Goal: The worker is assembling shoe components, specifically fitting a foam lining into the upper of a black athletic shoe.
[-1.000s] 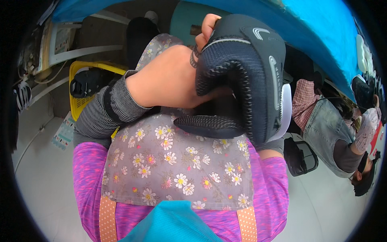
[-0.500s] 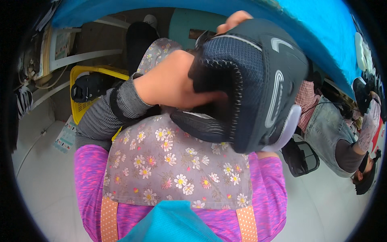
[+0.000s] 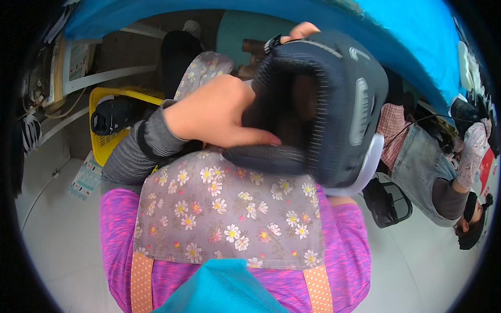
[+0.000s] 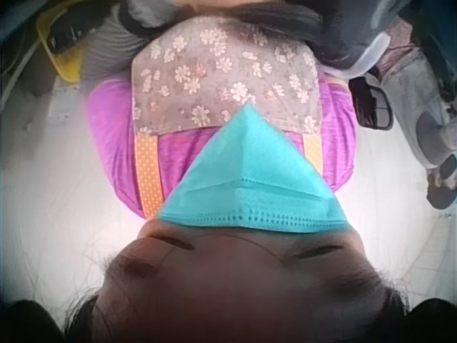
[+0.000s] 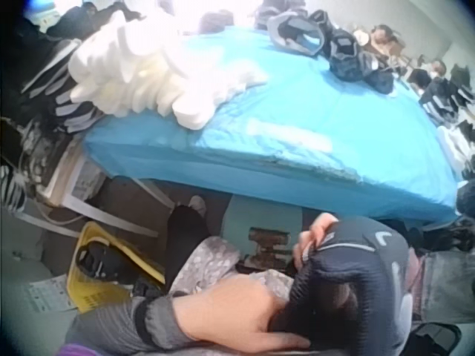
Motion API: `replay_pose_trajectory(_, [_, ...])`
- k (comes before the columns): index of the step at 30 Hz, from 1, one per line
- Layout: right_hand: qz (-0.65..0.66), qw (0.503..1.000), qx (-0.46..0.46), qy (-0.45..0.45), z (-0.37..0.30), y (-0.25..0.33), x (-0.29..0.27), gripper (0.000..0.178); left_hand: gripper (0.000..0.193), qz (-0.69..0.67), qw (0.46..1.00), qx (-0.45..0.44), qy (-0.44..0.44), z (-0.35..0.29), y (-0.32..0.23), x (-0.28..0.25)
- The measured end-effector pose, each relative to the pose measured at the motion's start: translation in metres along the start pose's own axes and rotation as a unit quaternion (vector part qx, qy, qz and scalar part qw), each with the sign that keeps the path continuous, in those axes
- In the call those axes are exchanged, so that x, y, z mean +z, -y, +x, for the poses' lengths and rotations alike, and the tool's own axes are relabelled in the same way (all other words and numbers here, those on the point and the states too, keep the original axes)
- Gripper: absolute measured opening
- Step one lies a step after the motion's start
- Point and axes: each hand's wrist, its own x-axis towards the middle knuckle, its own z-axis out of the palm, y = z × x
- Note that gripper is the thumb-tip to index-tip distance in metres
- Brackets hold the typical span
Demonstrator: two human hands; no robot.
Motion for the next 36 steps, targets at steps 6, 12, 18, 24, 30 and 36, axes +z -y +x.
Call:
replay_pose_trajectory(6, [0.008,0.984,0.176,0.041,0.0,0.017,-0.015,0.053,0.029,0.022,0.987,-0.08,-0.139,0.0,0.007,-0.015])
replay_pose_trajectory(12, [-0.312,0.897,-0.23,0.213,0.016,0.044,-0.014,0.038,0.022,0.059,0.982,-0.107,-0.141,-0.005,0.015,-0.016])
replay_pose_trajectory(18, [-0.047,0.937,-0.036,0.344,0.041,0.053,-0.005,0.018,0.029,0.109,0.991,-0.059,-0.043,0.008,-0.003,-0.016])
replay_pose_trajectory(24, [0.146,0.923,0.212,0.287,0.037,0.019,0.041,0.026,0.054,0.047,0.988,0.114,-0.096,0.003,-0.01,0.003])
replay_pose_trajectory(30, [0.113,0.976,0.129,0.136,0.012,-0.004,0.041,0.028,0.058,-0.095,0.991,0.014,-0.088,-0.01,0.007,0.011])
replay_pose_trajectory(36, [-0.061,0.996,-0.049,0.05,0.011,0.021,0.019,0.029,0.049,-0.113,0.971,-0.043,-0.205,-0.009,-0.001,0.005])
